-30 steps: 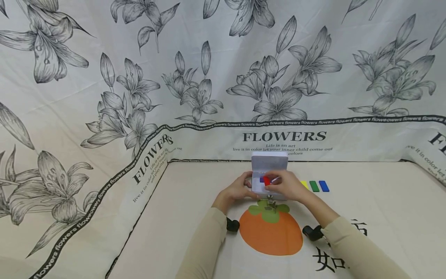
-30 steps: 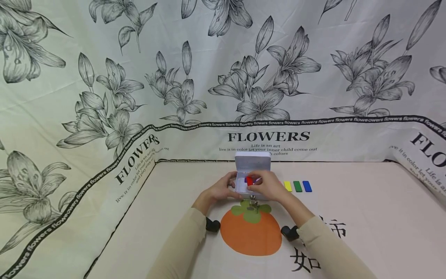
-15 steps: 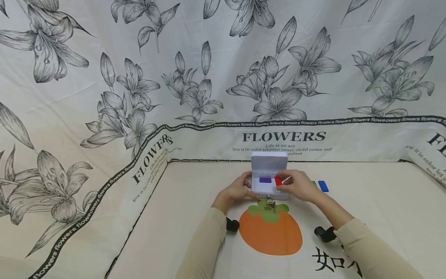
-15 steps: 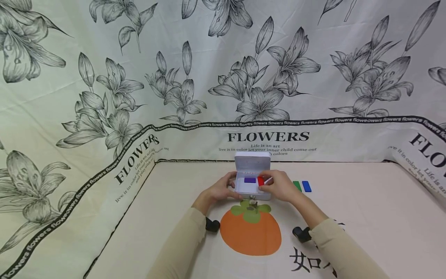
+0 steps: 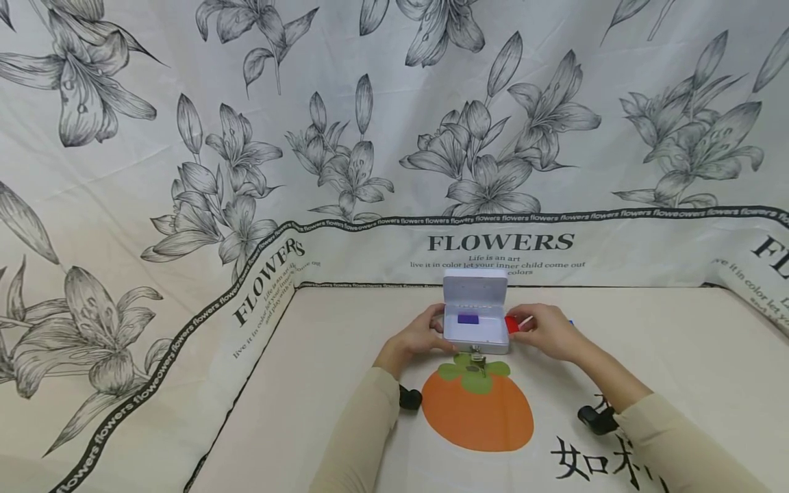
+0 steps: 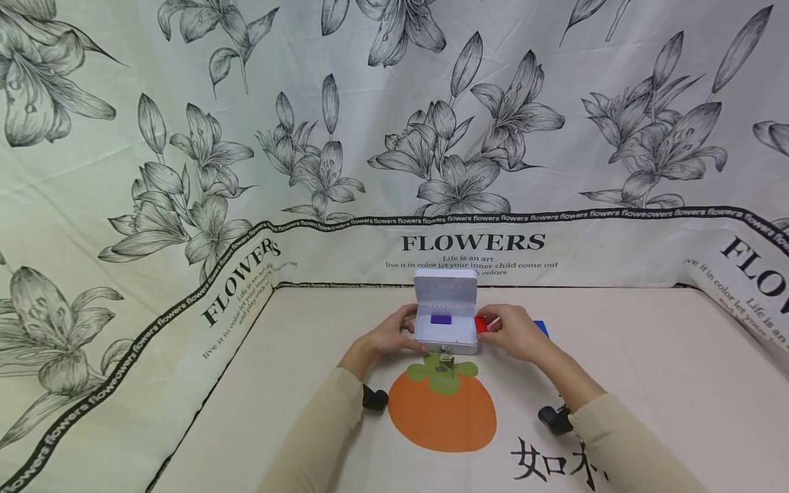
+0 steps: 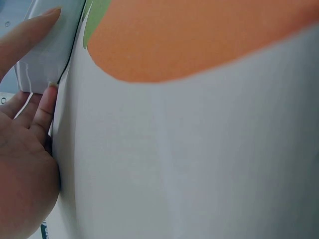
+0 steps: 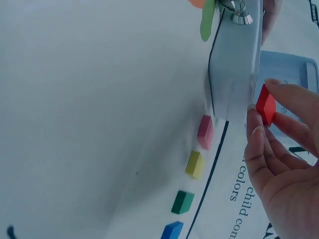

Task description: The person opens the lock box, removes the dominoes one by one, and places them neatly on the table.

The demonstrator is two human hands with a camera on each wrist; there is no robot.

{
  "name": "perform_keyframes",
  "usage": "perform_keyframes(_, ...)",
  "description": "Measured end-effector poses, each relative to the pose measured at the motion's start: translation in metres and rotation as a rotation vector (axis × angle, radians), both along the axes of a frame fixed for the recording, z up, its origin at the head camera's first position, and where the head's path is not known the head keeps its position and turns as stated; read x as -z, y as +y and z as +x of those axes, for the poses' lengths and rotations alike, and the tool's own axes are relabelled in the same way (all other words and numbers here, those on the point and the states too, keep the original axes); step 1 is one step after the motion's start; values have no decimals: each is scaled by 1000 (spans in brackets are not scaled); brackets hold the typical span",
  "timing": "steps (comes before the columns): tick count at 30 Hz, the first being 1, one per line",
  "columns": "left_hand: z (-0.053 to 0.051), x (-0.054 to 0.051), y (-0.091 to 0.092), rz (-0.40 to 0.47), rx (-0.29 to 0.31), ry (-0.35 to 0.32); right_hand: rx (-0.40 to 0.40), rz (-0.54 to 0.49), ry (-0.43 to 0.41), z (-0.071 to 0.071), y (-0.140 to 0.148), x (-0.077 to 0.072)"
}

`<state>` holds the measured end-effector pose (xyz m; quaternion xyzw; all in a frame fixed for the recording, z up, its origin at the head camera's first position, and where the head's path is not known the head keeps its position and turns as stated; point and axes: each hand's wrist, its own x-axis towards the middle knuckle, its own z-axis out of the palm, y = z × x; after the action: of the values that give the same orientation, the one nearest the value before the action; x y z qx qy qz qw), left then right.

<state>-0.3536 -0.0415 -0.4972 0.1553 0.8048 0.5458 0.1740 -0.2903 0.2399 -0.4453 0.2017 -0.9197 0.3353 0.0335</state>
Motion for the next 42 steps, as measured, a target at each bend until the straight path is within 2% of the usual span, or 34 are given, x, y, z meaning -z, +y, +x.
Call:
perform_keyframes(12, -1, 2, 0, 7, 11, 10, 63, 49, -18, 8, 29, -1)
perform_keyframes(21, -2, 2, -1, -3, 8, 32, 109, 77, -2, 12, 48, 2)
perform_keyframes(42, 0, 0, 0, -9, 13, 20, 162, 128, -14, 15, 89, 5)
